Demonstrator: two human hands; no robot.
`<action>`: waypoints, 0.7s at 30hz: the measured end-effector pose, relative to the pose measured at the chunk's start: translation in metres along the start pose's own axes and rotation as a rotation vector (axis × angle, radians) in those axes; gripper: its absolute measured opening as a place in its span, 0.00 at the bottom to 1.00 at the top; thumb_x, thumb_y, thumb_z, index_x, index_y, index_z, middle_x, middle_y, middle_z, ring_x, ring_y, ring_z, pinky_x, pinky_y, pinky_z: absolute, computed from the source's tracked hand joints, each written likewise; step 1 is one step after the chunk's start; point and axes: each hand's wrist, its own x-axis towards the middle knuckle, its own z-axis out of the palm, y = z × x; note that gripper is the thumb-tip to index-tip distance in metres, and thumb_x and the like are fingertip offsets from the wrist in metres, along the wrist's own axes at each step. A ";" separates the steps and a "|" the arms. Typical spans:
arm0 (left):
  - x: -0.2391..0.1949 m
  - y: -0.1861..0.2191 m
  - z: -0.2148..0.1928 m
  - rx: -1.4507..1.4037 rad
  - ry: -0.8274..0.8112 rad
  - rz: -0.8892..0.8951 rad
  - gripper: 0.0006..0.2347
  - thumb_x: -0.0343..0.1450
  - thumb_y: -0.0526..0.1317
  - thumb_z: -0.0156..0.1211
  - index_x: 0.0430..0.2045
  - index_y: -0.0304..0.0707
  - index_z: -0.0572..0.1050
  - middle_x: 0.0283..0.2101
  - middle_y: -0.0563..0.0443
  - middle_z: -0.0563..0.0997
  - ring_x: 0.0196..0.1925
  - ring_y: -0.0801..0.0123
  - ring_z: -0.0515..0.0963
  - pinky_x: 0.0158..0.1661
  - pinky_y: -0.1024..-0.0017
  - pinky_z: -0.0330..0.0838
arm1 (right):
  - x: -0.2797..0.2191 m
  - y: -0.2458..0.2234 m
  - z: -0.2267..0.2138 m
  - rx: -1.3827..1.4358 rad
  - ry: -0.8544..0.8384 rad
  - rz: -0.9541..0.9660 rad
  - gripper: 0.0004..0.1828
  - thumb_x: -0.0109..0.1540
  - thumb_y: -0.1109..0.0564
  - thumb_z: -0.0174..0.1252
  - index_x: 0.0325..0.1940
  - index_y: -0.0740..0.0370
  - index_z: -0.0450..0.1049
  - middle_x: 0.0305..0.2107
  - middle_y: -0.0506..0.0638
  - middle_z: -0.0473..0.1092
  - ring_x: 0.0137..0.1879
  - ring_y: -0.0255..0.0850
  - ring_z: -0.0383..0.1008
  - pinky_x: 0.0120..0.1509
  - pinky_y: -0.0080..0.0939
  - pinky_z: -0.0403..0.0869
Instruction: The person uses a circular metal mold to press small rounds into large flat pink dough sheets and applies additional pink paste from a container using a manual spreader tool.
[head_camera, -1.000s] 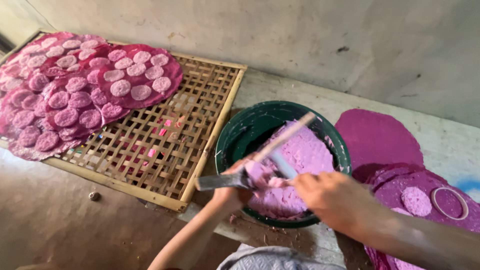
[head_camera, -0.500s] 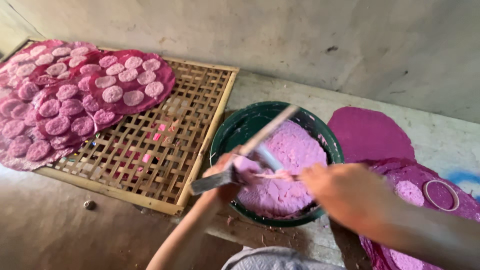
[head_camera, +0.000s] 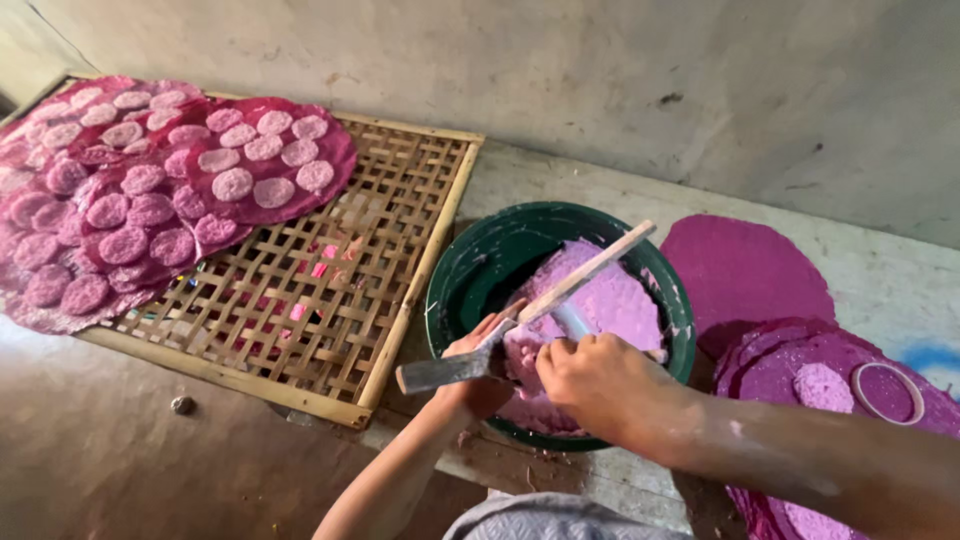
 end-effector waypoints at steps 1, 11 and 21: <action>-0.002 -0.001 0.000 -0.386 -0.032 -0.195 0.24 0.65 0.43 0.62 0.59 0.45 0.72 0.52 0.40 0.80 0.41 0.54 0.82 0.37 0.61 0.77 | -0.008 0.001 0.001 0.058 -0.027 0.012 0.16 0.59 0.61 0.52 0.48 0.73 0.71 0.30 0.58 0.74 0.29 0.48 0.79 0.29 0.43 0.78; 0.011 -0.013 -0.033 0.343 0.294 -0.145 0.27 0.69 0.46 0.61 0.64 0.42 0.66 0.59 0.44 0.78 0.51 0.56 0.82 0.44 0.63 0.78 | -0.015 0.015 0.073 0.887 0.149 0.582 0.21 0.62 0.66 0.53 0.59 0.59 0.75 0.37 0.56 0.79 0.32 0.46 0.80 0.36 0.43 0.79; 0.026 -0.018 -0.036 0.428 0.272 -0.096 0.35 0.57 0.49 0.70 0.59 0.40 0.67 0.68 0.30 0.64 0.55 0.43 0.75 0.46 0.57 0.75 | -0.033 0.006 0.157 1.615 0.124 0.747 0.24 0.68 0.58 0.49 0.70 0.59 0.70 0.41 0.64 0.68 0.23 0.37 0.60 0.26 0.36 0.65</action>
